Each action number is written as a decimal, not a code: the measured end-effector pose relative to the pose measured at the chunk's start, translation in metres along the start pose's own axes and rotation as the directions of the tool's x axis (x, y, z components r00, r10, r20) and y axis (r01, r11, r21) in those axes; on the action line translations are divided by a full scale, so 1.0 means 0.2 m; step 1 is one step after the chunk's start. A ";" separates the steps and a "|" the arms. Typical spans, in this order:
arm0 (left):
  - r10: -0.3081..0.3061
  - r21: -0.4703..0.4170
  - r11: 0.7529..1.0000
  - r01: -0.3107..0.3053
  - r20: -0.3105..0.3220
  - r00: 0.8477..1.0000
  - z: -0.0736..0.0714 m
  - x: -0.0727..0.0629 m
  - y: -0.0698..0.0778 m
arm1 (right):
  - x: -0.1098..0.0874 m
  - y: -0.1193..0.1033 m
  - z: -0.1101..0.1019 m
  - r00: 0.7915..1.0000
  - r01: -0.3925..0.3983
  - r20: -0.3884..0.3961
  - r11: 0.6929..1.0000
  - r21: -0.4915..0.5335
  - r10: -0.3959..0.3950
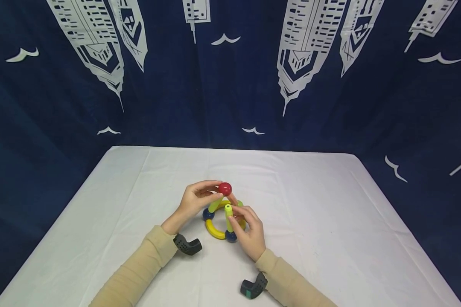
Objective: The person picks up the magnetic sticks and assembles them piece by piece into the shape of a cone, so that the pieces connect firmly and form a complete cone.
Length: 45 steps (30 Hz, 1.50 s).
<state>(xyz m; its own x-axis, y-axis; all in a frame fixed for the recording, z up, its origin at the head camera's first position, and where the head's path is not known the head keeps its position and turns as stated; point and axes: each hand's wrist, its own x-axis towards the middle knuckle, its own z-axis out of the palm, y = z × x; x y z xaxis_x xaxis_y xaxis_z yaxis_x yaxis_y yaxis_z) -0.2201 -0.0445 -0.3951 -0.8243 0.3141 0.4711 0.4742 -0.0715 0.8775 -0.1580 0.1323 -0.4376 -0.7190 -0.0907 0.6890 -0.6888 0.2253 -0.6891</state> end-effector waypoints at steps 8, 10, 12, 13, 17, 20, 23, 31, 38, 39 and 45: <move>-0.003 -0.035 0.999 0.004 0.020 1.000 0.01 0.00 0.00 | 0.00 0.02 0.01 1.000 0.001 0.012 1.000 -0.020 0.000; 0.003 -0.035 0.999 -0.002 0.022 1.000 0.01 0.00 0.00 | 0.01 0.02 0.01 1.000 0.005 0.011 1.000 -0.028 -0.005; 0.008 -0.032 0.999 -0.007 0.025 1.000 0.01 0.00 0.00 | 0.01 0.02 0.01 1.000 0.006 0.010 0.999 -0.034 -0.006; 0.011 -0.029 1.000 -0.010 0.027 1.000 0.01 0.00 0.00 | 0.01 0.02 0.01 1.000 0.005 0.009 0.999 -0.033 -0.005; 0.022 -0.025 0.999 -0.021 0.033 0.999 0.01 0.00 0.00 | 0.01 0.01 0.01 1.000 -0.009 0.007 0.999 -0.041 0.009; 0.028 -0.027 0.999 -0.027 0.040 0.999 0.01 0.00 0.01 | 0.01 0.01 0.02 1.000 -0.023 0.004 0.999 -0.048 0.023; 0.028 -0.029 0.999 -0.026 0.055 0.998 0.01 0.00 0.01 | 0.02 0.01 0.02 1.000 -0.026 0.001 0.998 -0.051 0.026; 0.054 -0.024 0.998 -0.052 0.108 0.993 0.01 -0.01 -0.01 | 0.02 0.02 0.02 0.999 -0.026 -0.022 0.999 -0.035 0.025; 0.041 -0.013 0.999 -0.040 0.097 0.994 0.00 0.01 -0.14 | 0.02 0.02 0.02 0.997 -0.067 -0.028 0.997 -0.039 0.066; 0.039 -0.010 0.999 -0.038 0.096 0.995 -0.01 0.01 -0.12 | 0.02 0.02 0.02 0.997 -0.072 -0.020 0.997 -0.040 0.072; 0.035 -0.012 0.999 -0.034 0.089 0.995 -0.03 0.00 0.00 | 0.03 0.02 0.03 0.996 -0.066 0.058 0.997 -0.035 0.068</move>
<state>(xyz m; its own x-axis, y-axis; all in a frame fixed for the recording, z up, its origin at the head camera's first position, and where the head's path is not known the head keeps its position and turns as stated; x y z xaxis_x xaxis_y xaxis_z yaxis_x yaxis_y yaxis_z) -0.2222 -0.0492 -0.3937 -0.7764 0.3946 0.4914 0.4981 -0.0935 0.8621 -0.1654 0.1263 -0.4381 -0.7684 -0.1311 0.6264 -0.6361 0.2644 -0.7249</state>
